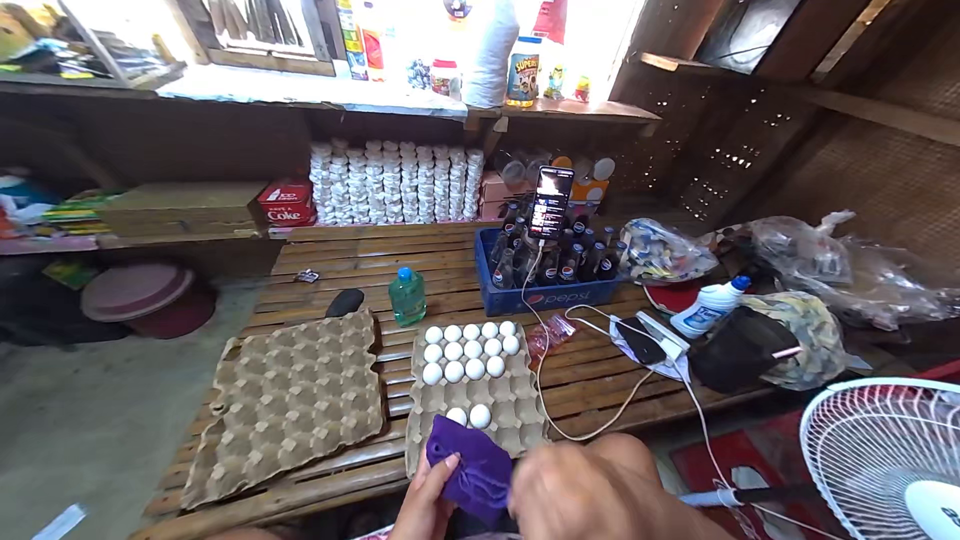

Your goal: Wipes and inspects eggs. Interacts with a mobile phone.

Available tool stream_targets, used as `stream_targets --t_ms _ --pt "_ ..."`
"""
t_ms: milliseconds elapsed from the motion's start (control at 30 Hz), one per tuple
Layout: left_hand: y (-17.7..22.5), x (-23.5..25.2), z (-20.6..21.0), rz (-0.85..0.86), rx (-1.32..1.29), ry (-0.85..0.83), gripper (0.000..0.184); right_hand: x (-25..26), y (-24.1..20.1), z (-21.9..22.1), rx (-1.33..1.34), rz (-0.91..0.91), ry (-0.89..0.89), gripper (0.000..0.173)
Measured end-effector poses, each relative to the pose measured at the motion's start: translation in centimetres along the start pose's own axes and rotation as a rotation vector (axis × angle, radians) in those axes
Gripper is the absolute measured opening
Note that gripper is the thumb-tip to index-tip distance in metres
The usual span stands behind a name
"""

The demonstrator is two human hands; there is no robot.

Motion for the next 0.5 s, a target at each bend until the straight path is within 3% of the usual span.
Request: stream_targets --t_ms 67,200,300,500 --pt "0.7 0.3 -0.6 0.067 -0.007 0.045 0.054 -2.2 6.1 -1.0 -0.143 0.150 0.104 0.034" --pt "3.5 1.2 -1.2 0.181 0.085 0.143 0.070 -7.0 16.5 -1.2 -0.099 0.615 0.202 0.076" --pt "6.2 2.6 -1.3 0.286 0.203 0.164 0.088 -8.1 18.7 0.4 -0.025 0.553 0.327 0.070" --pt "9.1 4.5 0.5 0.364 0.462 0.097 0.093 -10.0 19.4 -0.6 -0.075 0.322 0.597 0.074"
Point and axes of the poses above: each hand's wrist, its own x-axis towards the middle knuckle, its own z-axis out of the palm, y = z × x, the point moved 9 cm from there along x, towards the middle knuckle, and after that the axes turned 15 degrees about x, right-handed, at the moved point
